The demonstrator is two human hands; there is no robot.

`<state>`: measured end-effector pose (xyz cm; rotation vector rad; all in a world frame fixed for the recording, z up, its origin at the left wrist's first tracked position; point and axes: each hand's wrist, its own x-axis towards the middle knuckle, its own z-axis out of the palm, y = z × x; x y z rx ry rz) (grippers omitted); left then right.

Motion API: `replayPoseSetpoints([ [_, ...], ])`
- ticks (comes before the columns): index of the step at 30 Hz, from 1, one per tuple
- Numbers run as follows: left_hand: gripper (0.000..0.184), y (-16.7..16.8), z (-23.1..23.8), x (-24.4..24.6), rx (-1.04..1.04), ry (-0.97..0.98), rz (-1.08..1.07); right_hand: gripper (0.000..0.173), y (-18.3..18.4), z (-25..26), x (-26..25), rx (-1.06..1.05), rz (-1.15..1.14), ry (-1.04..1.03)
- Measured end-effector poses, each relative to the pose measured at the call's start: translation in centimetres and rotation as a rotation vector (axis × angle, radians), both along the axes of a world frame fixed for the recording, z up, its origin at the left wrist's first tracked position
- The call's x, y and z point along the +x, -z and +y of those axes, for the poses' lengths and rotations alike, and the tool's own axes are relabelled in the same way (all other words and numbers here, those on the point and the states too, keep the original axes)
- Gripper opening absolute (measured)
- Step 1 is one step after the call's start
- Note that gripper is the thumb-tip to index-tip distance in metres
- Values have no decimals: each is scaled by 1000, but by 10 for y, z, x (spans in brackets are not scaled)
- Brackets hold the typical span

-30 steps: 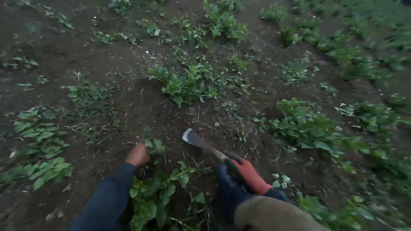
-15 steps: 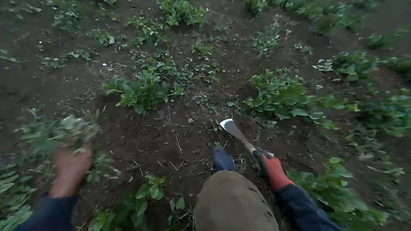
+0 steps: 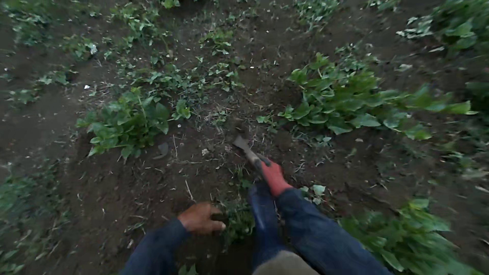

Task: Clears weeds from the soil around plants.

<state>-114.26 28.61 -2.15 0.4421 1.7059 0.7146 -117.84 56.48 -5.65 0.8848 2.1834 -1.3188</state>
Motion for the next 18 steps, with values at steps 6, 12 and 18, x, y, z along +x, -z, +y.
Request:
replayPoseSetpoints([
  [6, 44, -40, -13, -64, -126, -217, 362, 43, -8, 12, 16, -29, 70, 20],
  [12, 45, -19, 51, -139, -266, -172, 656, 43, -2, 48, 5, 22, 40, 244],
  [18, 80, 85, 129, -262, -588, -163, 650, 44, -13, 76, -23, 129, 91, -64],
])
